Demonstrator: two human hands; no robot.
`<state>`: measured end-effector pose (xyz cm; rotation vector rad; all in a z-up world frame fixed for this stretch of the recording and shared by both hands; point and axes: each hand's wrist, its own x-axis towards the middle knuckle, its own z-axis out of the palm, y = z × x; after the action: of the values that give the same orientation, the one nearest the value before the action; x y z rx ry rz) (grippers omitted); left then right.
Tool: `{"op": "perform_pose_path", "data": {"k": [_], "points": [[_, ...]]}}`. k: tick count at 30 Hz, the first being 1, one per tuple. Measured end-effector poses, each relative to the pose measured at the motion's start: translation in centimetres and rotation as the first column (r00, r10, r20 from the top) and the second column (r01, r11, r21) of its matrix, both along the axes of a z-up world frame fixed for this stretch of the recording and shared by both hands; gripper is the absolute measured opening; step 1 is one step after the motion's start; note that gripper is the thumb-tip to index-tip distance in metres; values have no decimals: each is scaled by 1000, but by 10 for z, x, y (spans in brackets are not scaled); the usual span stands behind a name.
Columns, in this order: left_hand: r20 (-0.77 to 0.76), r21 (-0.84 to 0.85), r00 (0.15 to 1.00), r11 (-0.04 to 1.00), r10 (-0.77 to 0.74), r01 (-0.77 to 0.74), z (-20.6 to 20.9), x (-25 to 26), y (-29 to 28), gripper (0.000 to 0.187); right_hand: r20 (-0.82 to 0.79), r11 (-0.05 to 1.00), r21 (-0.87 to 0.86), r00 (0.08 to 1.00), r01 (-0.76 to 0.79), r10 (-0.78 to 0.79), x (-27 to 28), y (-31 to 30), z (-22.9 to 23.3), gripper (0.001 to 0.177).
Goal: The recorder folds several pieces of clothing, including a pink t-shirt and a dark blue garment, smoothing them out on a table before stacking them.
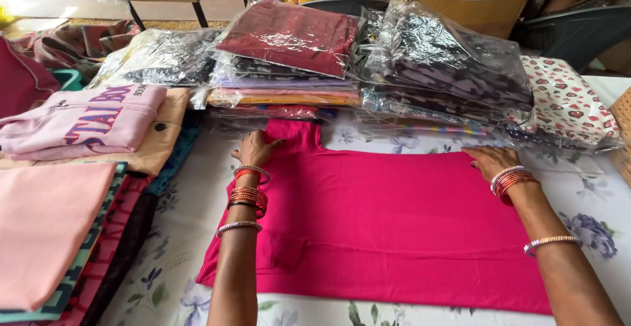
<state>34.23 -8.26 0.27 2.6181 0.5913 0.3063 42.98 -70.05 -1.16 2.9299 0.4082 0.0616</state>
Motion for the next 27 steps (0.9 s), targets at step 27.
{"op": "perform_pose_path", "data": {"k": [27], "points": [[210, -624, 840, 593, -500, 509, 55, -164, 41, 22, 297, 997, 68, 955, -39, 17, -192, -35, 41, 23]]}}
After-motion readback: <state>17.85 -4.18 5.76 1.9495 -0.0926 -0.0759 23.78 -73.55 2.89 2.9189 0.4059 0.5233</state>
